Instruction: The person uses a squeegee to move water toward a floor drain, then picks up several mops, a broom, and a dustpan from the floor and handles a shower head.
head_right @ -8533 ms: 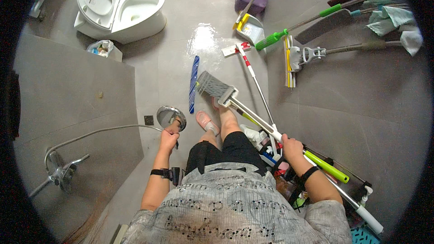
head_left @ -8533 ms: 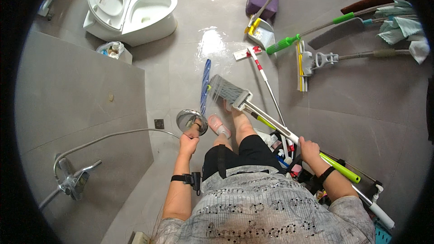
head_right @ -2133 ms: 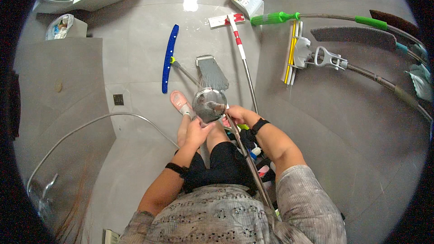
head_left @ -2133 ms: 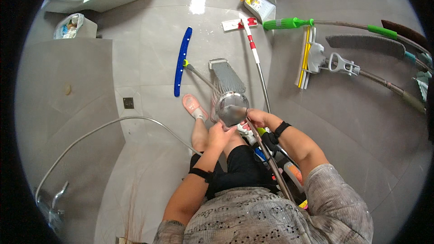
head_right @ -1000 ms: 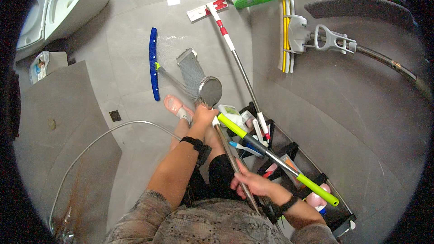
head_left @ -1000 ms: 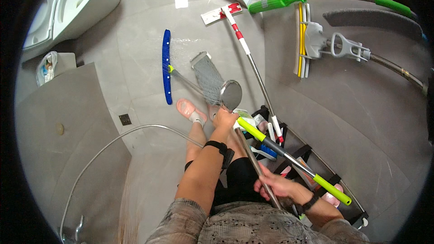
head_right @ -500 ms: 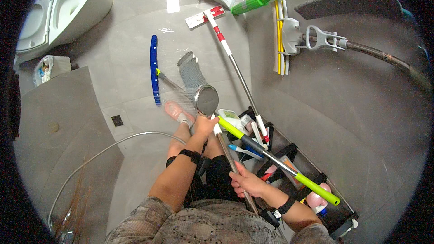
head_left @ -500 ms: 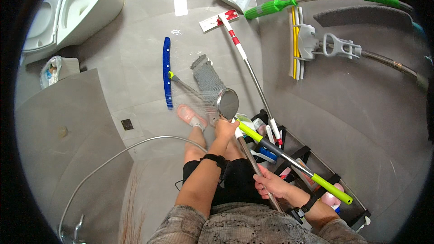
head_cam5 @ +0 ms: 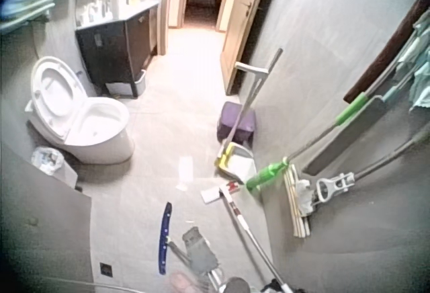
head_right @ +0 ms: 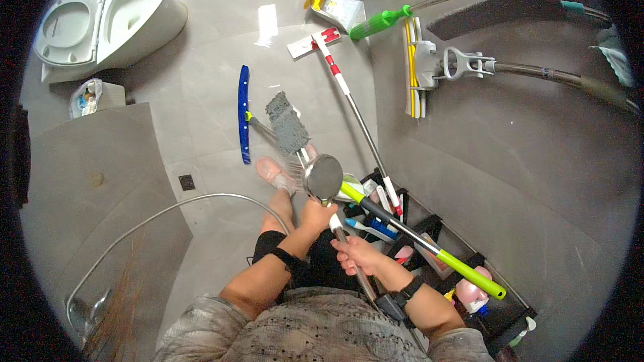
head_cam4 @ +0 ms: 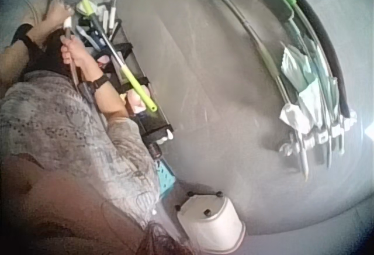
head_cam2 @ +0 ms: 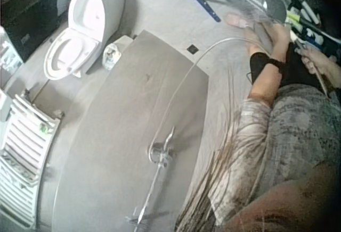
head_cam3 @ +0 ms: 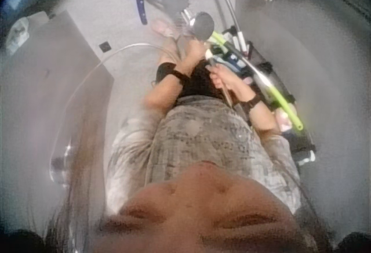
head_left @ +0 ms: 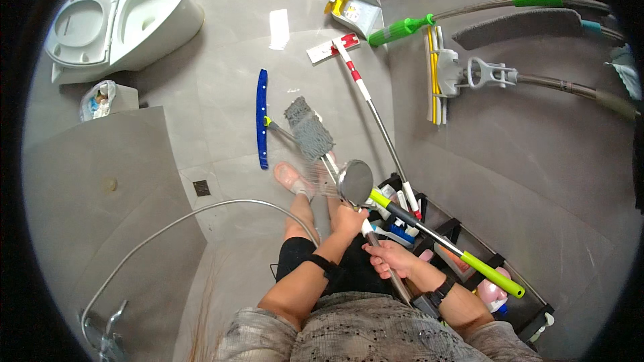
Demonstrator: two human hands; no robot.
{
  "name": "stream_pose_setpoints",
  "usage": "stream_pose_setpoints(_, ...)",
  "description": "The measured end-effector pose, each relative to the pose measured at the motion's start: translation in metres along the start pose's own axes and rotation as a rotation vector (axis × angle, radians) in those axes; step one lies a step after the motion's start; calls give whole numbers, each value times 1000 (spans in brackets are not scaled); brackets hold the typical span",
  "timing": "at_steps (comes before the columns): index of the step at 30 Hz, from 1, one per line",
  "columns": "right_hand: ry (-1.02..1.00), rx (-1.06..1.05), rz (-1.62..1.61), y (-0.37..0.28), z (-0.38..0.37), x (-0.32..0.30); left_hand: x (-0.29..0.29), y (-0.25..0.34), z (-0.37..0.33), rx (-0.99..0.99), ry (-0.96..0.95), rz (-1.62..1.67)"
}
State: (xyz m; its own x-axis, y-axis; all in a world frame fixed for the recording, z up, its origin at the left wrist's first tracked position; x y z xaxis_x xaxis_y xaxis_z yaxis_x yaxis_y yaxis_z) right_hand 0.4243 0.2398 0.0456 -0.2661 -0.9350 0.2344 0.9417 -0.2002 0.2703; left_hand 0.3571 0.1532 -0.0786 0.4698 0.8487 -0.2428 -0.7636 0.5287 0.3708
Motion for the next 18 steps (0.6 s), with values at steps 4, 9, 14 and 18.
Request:
stream_pose_setpoints(4,-6,-10,-4,2,10,7,-2,5,26,29,27,29)
stream_pose_setpoints(9,-4,-60,-14,3,8,1,14,8,12,233,35,128)
stream_pose_setpoints(14,-71,-64,-116,2,9,-2,-21,31,28,343,20,-6)
stream_pose_setpoints(18,-33,-110,-93,6,7,-4,-77,31,13,410,192,181)
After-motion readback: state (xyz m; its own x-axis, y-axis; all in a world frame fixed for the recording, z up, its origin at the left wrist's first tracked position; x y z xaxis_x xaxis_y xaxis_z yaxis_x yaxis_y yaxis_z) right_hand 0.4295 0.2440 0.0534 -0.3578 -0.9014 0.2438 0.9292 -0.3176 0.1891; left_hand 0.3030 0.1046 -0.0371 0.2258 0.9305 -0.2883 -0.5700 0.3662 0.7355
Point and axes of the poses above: each hand's wrist, its own z-axis away from the middle knuckle, its own x-axis out of the palm, y = z × x, the point moved 9 cm from there along -z, towards the middle knuckle, and after that the axes turned 6 degrees about -z, right-handed, at the moved point
